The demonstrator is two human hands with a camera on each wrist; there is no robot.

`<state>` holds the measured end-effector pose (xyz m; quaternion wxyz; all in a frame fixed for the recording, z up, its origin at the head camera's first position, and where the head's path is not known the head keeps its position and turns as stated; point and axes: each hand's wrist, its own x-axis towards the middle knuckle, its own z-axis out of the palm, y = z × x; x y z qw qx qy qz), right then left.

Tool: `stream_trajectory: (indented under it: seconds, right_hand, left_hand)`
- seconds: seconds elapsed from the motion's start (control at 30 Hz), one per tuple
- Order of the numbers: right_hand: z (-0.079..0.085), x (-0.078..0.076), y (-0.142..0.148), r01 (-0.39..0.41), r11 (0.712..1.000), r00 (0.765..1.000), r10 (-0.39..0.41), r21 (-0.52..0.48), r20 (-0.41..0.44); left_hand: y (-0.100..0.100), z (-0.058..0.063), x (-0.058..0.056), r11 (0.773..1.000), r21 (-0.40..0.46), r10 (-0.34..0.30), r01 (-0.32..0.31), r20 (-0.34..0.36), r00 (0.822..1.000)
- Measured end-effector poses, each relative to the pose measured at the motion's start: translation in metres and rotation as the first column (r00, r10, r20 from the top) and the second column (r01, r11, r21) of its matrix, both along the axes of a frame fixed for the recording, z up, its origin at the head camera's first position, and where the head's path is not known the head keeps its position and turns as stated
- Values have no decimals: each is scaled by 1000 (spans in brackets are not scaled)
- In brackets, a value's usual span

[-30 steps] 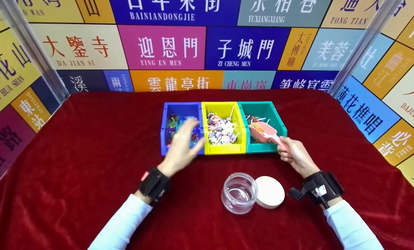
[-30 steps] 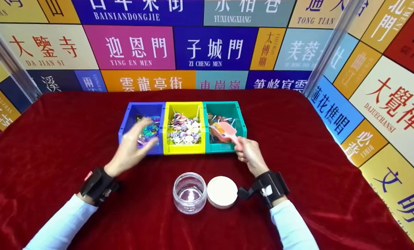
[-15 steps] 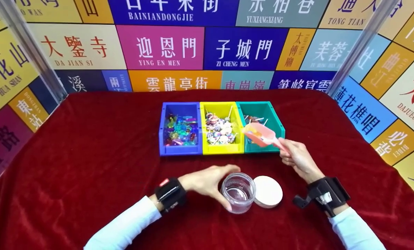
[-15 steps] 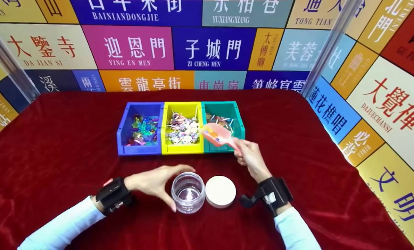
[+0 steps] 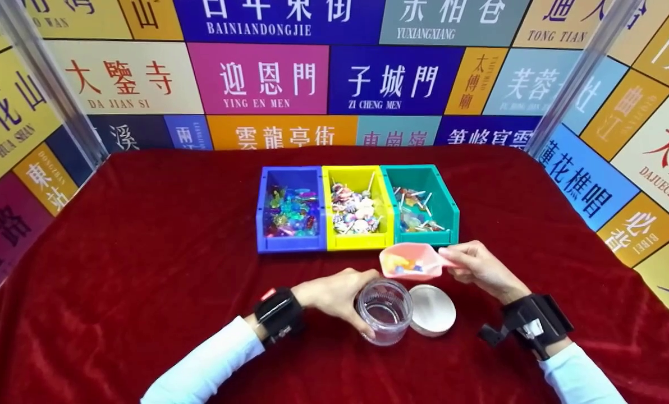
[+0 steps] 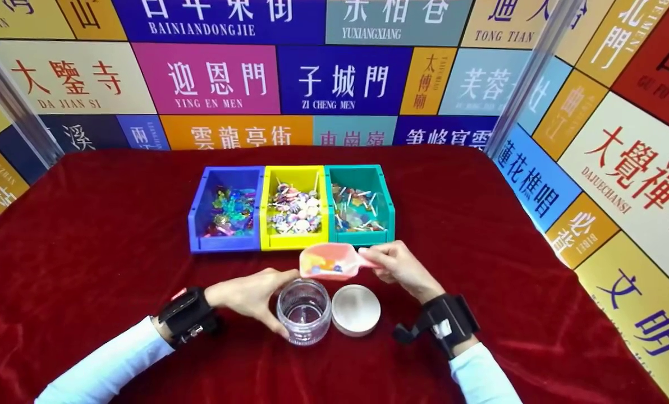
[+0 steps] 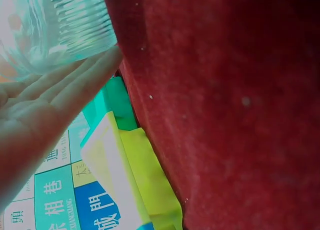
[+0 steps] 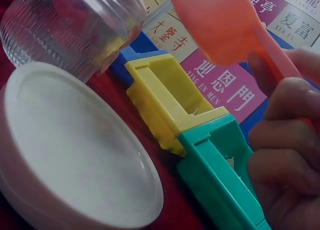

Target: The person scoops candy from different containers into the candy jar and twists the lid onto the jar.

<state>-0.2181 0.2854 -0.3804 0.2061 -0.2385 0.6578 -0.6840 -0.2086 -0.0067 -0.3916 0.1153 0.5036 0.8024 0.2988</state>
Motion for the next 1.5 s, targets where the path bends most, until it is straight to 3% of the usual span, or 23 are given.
stream_trajectory:
  seconds: [0.33, 0.6, 0.83, 1.1, 1.3, 1.5]
  right_hand:
    - [1, 1, 0, -18, 1000, 1000, 18, 21, -9]
    - [2, 0, -2, 1, 998, 1000, 0, 55, -25]
    - [3, 0, -5, 74, 985, 996, -65, 155, -66]
    - [13, 2, -9, 193, 936, 976, -153, 293, -154]
    - [25, 3, -9, 224, 901, 957, -131, 372, -260]
    - [54, 16, -22, 258, 864, 935, -110, 433, -338]
  left_hand:
    - [-5, 1, -3, 1000, 19, 17, -16, -39, 999]
    - [-11, 2, -11, 994, 43, 102, -99, -64, 993]
    - [-15, 1, -14, 984, 68, 171, -167, -65, 983]
    - [-17, 0, -14, 976, 47, 215, -214, -15, 977]
    - [-18, 0, -13, 976, 38, 214, -215, 20, 977]
    - [-19, 1, -13, 977, 9, 213, -213, 41, 976]
